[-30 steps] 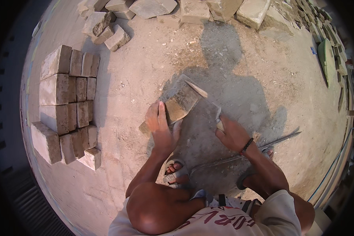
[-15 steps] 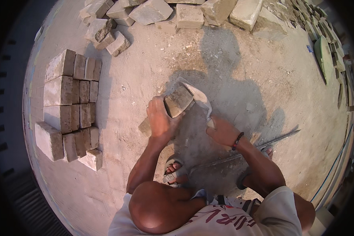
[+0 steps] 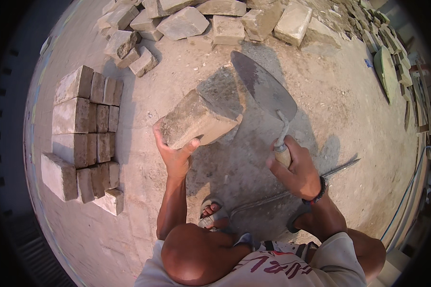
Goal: The person uses a chisel and hammer to chip and shape rectangular stone blocks. They repeatedly strike the stone to remove material, rotate the block to work on different edges, and place the finished pieces into a stack.
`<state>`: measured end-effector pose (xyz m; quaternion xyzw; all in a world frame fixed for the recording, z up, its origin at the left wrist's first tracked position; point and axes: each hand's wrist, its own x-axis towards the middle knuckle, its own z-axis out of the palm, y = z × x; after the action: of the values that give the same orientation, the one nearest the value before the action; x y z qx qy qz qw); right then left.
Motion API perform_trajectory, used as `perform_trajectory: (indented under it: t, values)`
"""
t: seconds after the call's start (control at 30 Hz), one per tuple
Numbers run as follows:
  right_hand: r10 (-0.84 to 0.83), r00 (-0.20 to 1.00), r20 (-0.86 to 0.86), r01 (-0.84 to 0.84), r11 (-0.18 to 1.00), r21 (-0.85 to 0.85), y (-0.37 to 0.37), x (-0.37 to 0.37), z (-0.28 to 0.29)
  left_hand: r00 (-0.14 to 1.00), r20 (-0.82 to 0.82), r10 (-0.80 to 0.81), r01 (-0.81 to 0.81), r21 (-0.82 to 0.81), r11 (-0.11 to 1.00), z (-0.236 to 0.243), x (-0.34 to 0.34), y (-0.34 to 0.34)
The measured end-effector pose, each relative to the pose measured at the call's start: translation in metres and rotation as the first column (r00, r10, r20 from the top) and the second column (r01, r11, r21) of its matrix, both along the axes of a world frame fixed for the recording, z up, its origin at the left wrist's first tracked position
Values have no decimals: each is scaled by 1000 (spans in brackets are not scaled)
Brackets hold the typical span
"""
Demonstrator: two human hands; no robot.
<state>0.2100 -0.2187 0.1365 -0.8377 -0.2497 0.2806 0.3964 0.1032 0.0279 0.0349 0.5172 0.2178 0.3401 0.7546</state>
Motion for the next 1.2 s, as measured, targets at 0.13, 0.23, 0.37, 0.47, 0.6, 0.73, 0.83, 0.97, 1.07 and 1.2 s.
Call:
perform_trajectory:
  t: [0.13,0.23,0.37,0.47,0.6,0.73,0.83,0.97,1.07,1.2]
  values:
    - [94,995,39,-99,986,135,29,-16,21,993,-117,10,27,307,951,-21,-16,6]
    - [157,988,12,-157,984,87,41,-32,13,995,-104,-2,39,359,932,-27,-24,5]
    - [132,991,-30,-132,991,-6,23,-19,-79,996,-95,1,33,356,934,-31,-30,-4]
    - [117,981,-155,-128,990,-65,20,1,-60,995,-94,18,13,322,947,-32,-38,3]
    - [131,983,-127,-115,986,122,31,-45,-14,995,-97,27,15,400,916,-37,-45,-2]
    - [106,991,-77,-108,994,-14,17,-24,-100,992,-122,18,30,385,923,-40,-46,-4]
    - [178,981,-74,-183,981,-61,17,-6,-82,985,-157,70,8,450,893,-37,-53,-3]
    - [157,978,-136,-137,980,146,29,-43,-25,965,-189,184,-20,643,766,-29,-57,-11]
    - [162,984,-74,-162,987,5,24,-38,-96,953,-217,210,33,765,643,-23,-61,-12]
    - [156,980,-121,-152,987,44,30,-7,-60,918,-289,271,52,766,641,-15,-75,-10]
